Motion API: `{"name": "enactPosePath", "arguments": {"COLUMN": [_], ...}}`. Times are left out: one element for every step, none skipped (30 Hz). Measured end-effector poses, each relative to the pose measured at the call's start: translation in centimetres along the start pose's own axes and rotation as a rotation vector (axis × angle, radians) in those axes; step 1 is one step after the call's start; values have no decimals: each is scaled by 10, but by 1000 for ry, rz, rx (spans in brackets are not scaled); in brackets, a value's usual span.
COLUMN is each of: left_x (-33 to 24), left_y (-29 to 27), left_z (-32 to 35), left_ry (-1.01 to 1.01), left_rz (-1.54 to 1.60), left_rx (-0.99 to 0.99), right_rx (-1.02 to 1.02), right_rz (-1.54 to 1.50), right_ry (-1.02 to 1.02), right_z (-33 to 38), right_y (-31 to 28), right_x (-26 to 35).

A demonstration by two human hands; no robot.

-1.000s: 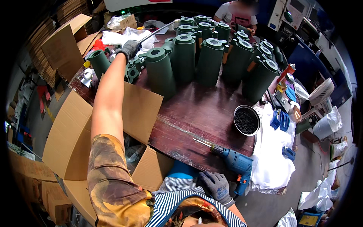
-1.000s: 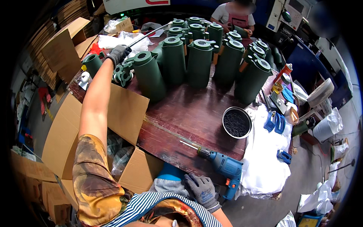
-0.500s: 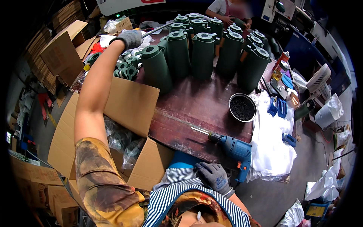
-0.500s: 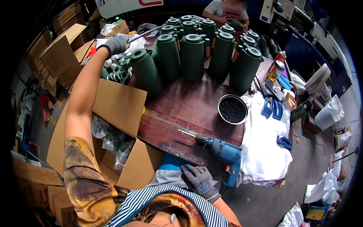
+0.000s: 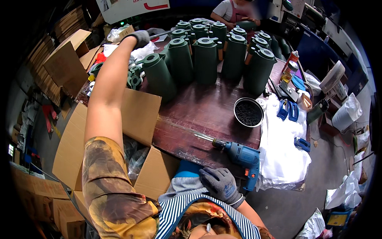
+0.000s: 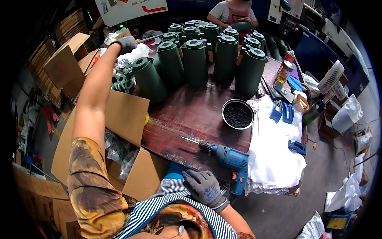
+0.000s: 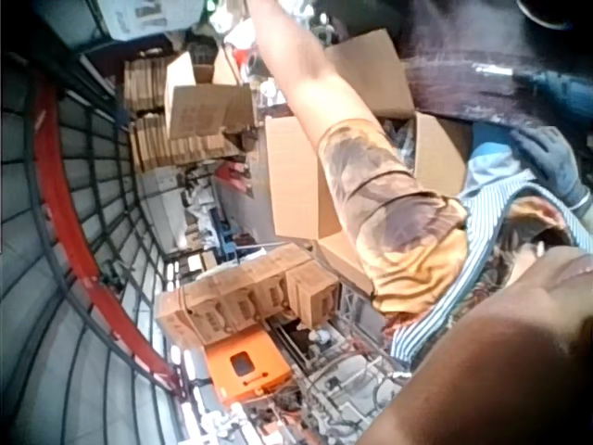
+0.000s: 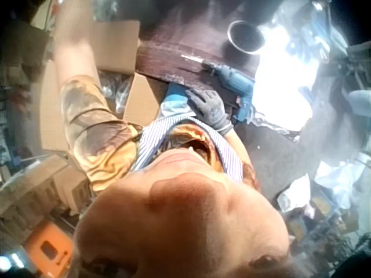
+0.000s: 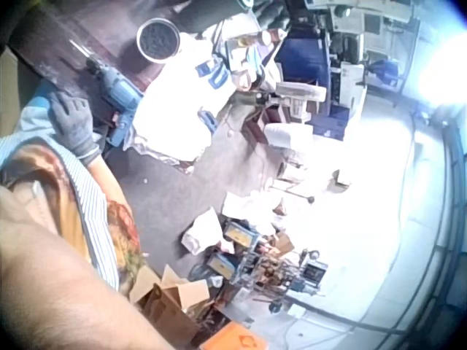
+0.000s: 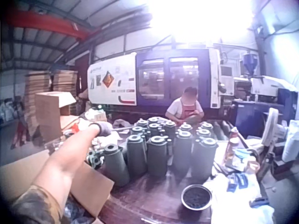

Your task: The person attaches a handle to a green thermal bottle using a screw and an electric drill, then places the bottle into a plastic bag and sets it into a cardboard box.

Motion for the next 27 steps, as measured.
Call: {"name": "enactPosePath", "arguments": {"left_x": [21, 25, 24, 37, 54, 80, 49, 22, 18, 16, 13, -19, -23, -46, -71, -81, -87, -90, -94, -97, -102, -106, -109, -114, -120, -126, -133], "left_y": [10, 23, 39, 47, 48, 48, 52, 56, 54, 52, 48, 40, 35, 25, 11, 5, 4, 5, 6, 8, 10, 11, 12, 10, 9, 9, 7], "left_z": [-4, -11, -15, -14, -6, 10, 0, -10, -2, 1, 5, 9, 18, 23, 31, 39, 41, 44, 48, 53, 59, 65, 70, 76, 83, 92, 101], "left_ry": [-52, -130, -200, -145, -101, -75, -76, -33, -28, -21, -14, 22, 72, 105, 140, 167, 196, 203, 210, 243, 276, 308, 305, 302, 298, 350, 337], "left_rz": [40, 121, 232, 129, 10, -7, -22, 5, 11, 5, -1, -80, -152, -169, -187, -188, -261, -296, -331, -318, -306, -294, -265, -236, -208, -259, -225], "left_rx": [33, 64, 52, 43, 39, 43, 87, 64, 50, 74, 97, 101, 90, 110, 130, 163, 226, 244, 262, 248, 233, 218, 256, 294, 333, 391, 386], "right_rx": [16, 15, 14, 10, 6, 3, 8, 6, 9, 12, 9, 7, 0, -5, -18, -25, -33, -41, -39, -37, -35, -46, -43, -41, -39, -50, -54], "right_rz": [-1, 11, 22, 21, 0, -29, -7, 12, 3, -7, -16, -9, -18, -34, -35, -40, -45, -67, -64, -61, -57, -59, -55, -50, -48, -66, -70], "right_ry": [19, 47, 71, 72, 52, 17, 48, 72, 64, 53, 39, 47, 26, 30, 32, 24, 17, 9, 6, 4, 2, 5, -2, -8, -16, -29, -38], "right_z": [3, 8, 12, 12, 9, 5, 7, 7, 5, 2, 1, 1, -2, -2, -1, 0, 1, 1, 2, 3, 3, 3, 4, 5, 7, 7, 8], "right_y": [-1, -2, -3, -4, -3, -1, -2, -2, 1, 3, 5, 5, 5, 5, 5, 6, 6, 4, 2, 0, -3, -7, -8, -9, -8, -8, -7], "right_x": [-2, -6, -12, -14, -12, -8, -14, -20, -20, -19, -16, -18, -14, -15, -15, -14, -13, -10, -9, -7, -6, -4, -2, -2, -2, -1, 1]}}
Point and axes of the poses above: each hand's wrist, its own z-axis away from the middle knuckle, its own y-axis out of the palm, x = y × z, the point moved 2 cm from there along -z, towards the middle knuckle, and after that the axes turned 9 degrees about y, right-handed, at the moved point
